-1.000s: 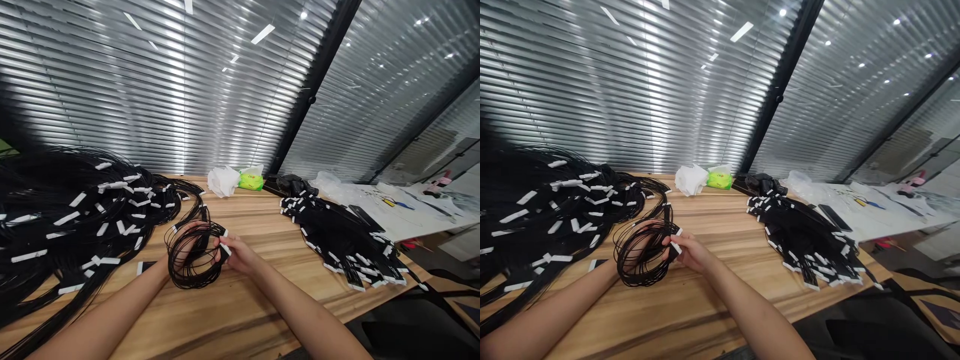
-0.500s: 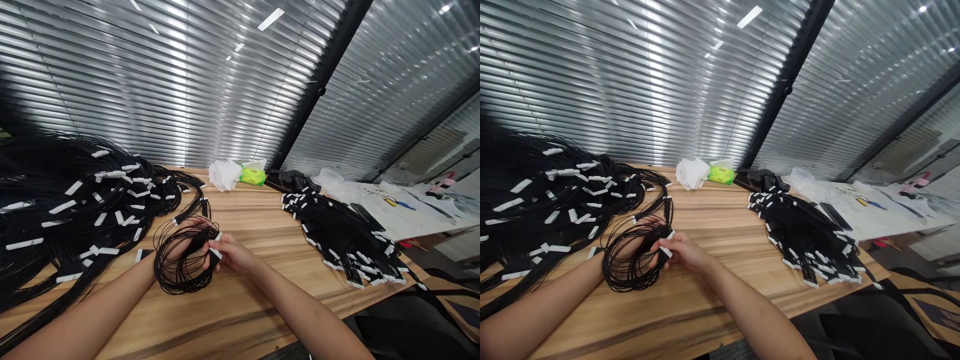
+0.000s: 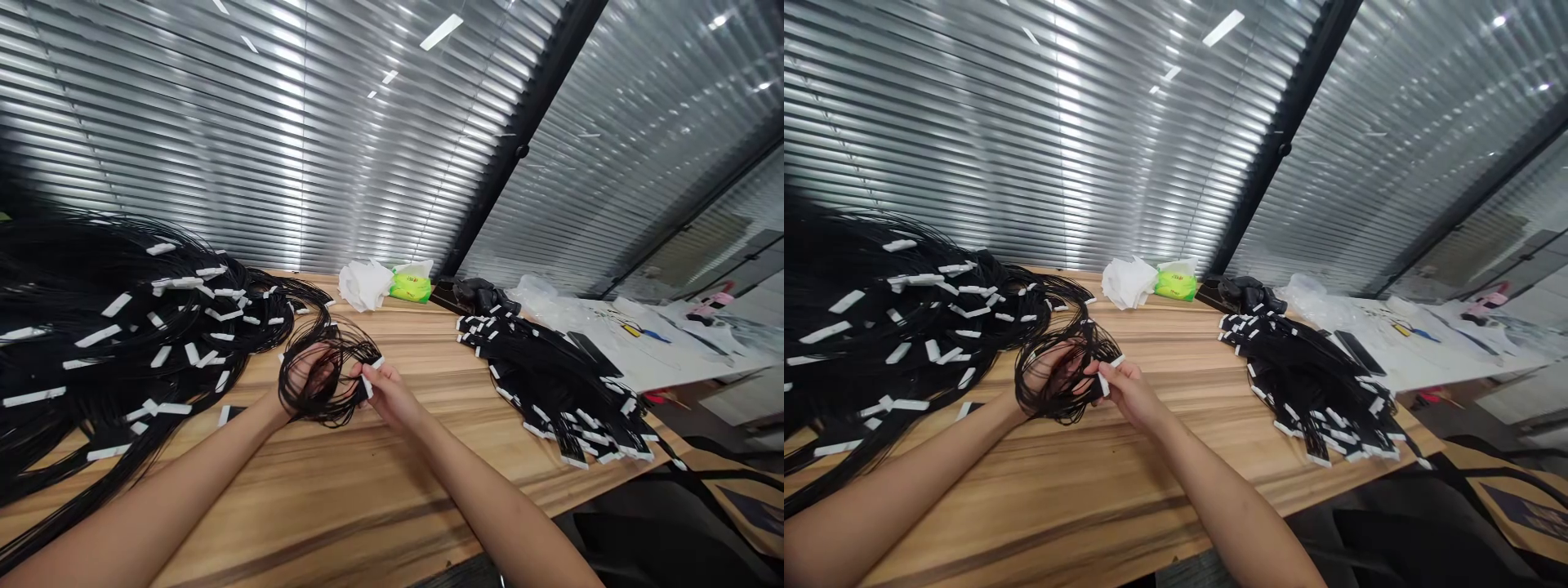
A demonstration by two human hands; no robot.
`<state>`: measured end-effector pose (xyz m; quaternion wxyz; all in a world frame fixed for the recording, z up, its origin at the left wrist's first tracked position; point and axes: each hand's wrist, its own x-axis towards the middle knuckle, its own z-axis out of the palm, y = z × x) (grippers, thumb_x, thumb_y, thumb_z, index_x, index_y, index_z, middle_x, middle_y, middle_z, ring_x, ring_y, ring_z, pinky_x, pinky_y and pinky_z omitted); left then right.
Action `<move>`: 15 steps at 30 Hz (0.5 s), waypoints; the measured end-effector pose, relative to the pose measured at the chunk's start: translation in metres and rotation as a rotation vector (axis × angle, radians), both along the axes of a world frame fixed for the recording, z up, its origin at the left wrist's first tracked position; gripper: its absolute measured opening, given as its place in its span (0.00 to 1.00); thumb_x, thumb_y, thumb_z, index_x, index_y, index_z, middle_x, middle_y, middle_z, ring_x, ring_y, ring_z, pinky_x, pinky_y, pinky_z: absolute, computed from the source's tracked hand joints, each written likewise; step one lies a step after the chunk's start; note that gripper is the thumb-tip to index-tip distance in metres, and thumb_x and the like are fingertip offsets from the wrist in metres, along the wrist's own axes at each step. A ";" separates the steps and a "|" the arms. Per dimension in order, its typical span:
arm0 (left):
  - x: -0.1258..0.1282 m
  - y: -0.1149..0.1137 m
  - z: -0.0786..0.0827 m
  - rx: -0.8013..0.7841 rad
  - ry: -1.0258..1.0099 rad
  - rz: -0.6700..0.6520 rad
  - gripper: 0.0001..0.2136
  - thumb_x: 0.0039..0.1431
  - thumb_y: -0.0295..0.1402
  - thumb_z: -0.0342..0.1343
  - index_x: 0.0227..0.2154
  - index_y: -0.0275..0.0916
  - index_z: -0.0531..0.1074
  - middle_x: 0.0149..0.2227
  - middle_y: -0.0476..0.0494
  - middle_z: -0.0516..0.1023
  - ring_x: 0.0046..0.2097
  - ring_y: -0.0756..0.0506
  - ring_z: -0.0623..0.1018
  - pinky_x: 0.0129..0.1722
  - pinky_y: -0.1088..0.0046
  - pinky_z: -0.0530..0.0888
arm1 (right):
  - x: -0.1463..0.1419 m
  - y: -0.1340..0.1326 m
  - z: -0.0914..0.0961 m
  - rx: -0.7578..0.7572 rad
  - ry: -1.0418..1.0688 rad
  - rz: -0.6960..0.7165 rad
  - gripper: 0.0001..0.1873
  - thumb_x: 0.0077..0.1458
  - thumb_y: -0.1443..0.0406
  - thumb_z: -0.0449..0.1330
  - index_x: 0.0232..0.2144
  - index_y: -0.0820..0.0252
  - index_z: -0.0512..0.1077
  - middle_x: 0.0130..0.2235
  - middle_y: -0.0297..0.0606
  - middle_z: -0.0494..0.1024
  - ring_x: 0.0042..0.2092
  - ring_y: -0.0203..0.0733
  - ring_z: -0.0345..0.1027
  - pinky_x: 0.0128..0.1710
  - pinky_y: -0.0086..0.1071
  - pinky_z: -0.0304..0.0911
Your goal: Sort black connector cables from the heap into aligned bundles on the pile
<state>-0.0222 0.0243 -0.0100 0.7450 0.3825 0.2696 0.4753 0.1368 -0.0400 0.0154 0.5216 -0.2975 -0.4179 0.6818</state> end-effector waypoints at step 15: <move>-0.007 -0.020 0.015 0.793 0.635 0.772 0.12 0.61 0.40 0.52 0.46 0.44 0.69 0.51 0.43 0.70 0.53 0.43 0.69 0.55 0.65 0.62 | 0.001 0.008 0.001 0.078 -0.127 -0.371 0.21 0.48 0.49 0.63 0.35 0.61 0.77 0.33 0.41 0.82 0.32 0.41 0.72 0.29 0.31 0.67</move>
